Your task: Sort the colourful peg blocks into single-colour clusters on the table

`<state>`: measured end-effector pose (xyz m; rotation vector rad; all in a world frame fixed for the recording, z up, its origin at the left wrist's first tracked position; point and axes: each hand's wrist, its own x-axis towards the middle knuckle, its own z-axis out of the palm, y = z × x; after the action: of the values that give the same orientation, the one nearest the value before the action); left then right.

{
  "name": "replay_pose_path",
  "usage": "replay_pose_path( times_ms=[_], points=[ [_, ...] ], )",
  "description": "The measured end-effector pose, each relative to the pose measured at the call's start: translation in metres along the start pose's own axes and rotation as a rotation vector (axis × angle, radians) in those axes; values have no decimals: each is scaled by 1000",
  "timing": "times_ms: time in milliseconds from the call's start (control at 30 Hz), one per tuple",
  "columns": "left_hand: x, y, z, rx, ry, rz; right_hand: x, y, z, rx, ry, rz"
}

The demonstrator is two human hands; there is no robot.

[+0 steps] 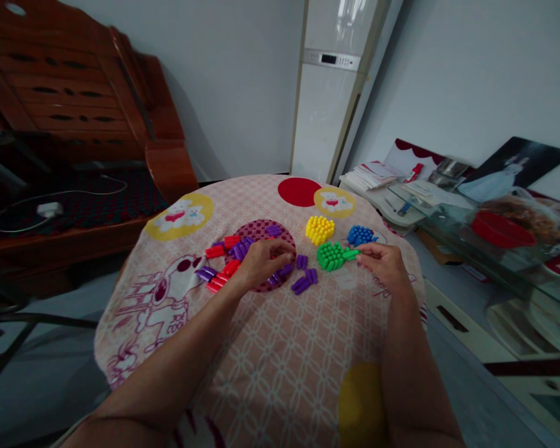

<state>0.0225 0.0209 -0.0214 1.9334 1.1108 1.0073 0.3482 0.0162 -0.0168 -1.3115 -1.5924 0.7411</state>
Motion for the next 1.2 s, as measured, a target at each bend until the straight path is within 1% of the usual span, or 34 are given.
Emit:
replay_pose_path(
  times_ms=[33, 100, 233, 333, 467, 633, 733, 833, 933, 1000, 1067, 1100, 1133, 1200],
  points=[
    [0, -1, -2, 10, 20, -8, -1, 4, -5, -48, -5, -2],
    [1, -4, -6, 35, 68, -45, -1, 11, -8, -160, -22, 4],
    [2, -11, -14, 28, 230, -128, 2, 17, 1, -373, -53, -12],
    [3, -16, -22, -18, 356, -167, 3, 20, 5, -460, -49, -56],
    [4, -20, -34, -58, 488, -208, 3, 24, 2, -527, -37, -112],
    [5, -30, -44, -71, 552, -202, 3, 23, 5, -676, -52, -156],
    [5, -36, -47, -41, 564, -186, 2, 22, 11, -720, -48, -142],
    [4, -36, -46, 15, 545, -190, 2, 21, 13, -670, -23, -116],
    [4, -31, -41, 102, 491, -188, 1, 20, 12, -629, 67, -107],
    [3, -27, -40, 208, 454, -184, 2, 20, 12, -597, 139, -112],
    [2, -23, -42, 351, 394, -190, 2, 19, 14, -551, 180, -132],
    [1, -22, -44, 432, 330, -197, 2, 18, 15, -530, 187, -147],
    [0, -21, -46, 514, 239, -208, 2, 17, 17, -512, 187, -162],
    [-3, -20, -50, 677, 28, -242, 2, 14, 21, -493, 181, -188]
  ],
)
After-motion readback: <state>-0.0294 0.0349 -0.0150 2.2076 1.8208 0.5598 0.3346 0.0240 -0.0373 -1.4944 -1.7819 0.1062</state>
